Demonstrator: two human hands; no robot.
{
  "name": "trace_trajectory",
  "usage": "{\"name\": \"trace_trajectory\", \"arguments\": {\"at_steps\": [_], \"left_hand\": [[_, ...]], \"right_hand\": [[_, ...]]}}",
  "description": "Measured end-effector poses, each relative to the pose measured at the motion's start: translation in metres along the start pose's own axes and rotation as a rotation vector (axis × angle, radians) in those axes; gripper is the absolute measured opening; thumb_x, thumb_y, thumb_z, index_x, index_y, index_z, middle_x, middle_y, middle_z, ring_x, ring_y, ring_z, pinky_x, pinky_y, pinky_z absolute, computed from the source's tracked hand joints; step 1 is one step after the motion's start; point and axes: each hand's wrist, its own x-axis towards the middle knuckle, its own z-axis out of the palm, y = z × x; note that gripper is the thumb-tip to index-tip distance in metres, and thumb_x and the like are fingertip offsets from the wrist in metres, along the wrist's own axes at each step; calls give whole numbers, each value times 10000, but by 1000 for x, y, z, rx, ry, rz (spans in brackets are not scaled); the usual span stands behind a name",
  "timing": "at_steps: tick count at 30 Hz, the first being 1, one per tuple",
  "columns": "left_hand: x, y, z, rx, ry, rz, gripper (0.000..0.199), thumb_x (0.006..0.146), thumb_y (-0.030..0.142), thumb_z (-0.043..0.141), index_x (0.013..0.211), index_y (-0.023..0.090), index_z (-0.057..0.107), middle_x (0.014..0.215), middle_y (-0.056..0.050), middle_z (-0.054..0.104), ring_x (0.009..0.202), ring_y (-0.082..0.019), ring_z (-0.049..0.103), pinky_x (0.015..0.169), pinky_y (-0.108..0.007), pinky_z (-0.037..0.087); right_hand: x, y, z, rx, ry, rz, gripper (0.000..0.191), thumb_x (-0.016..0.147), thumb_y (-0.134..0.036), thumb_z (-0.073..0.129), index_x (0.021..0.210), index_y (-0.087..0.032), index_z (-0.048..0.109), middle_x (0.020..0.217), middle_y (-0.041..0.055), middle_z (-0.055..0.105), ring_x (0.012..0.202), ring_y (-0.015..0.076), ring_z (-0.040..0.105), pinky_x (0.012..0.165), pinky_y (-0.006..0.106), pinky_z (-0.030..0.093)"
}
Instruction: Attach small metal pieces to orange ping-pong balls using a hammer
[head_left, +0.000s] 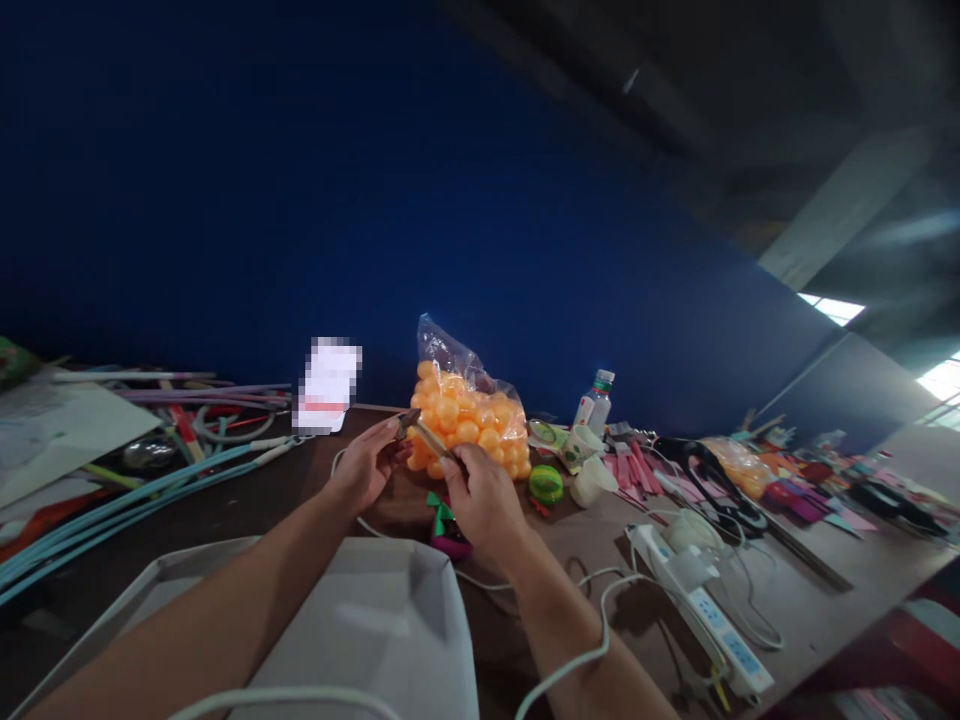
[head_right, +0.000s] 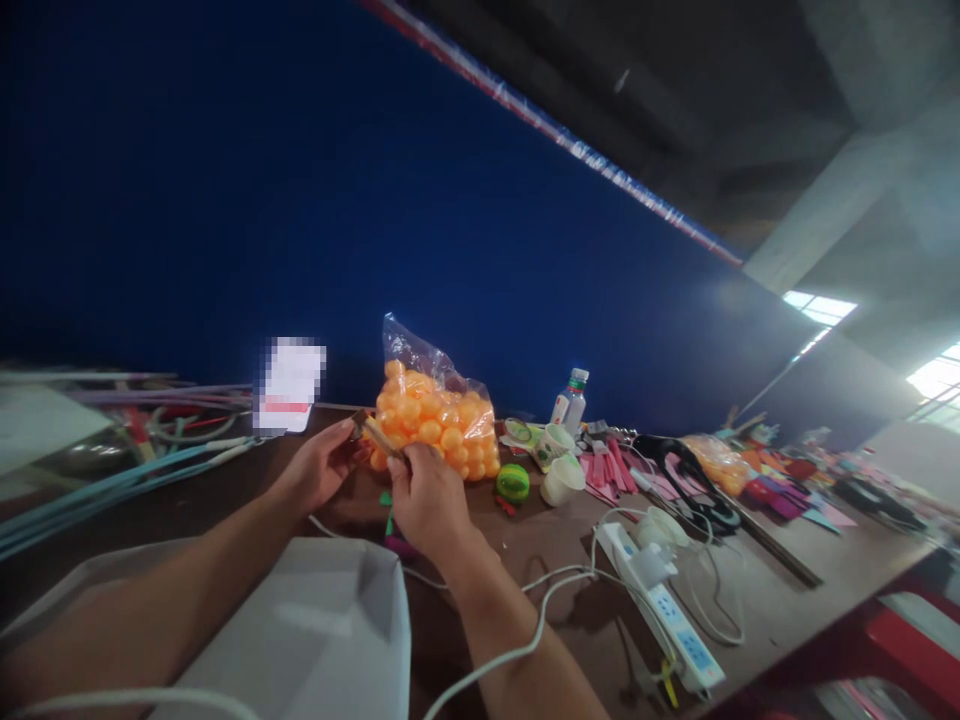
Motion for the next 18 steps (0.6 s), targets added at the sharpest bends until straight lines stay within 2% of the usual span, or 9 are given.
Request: {"name": "trace_trajectory", "arguments": {"at_steps": [12,18], "left_hand": [[0,-1,1,19,21,-7,194,794,156,644,971,100,701,870,-88,699,654,-115,635,602,-218,545],[-1,-2,2,25,37,0,164,798,146,635,937,97,706,801,-69,687,650,-119,634,594,-222,541]], "right_hand": [[1,3,4,-35,-1,20,212,946,-309,427,955,-174,590,925,79,655,870,208,604,764,300,417],[0,2,4,-19,31,-4,219,949,-314,420,960,-176,590,938,83,655,878,208,602,767,301,419]]}}
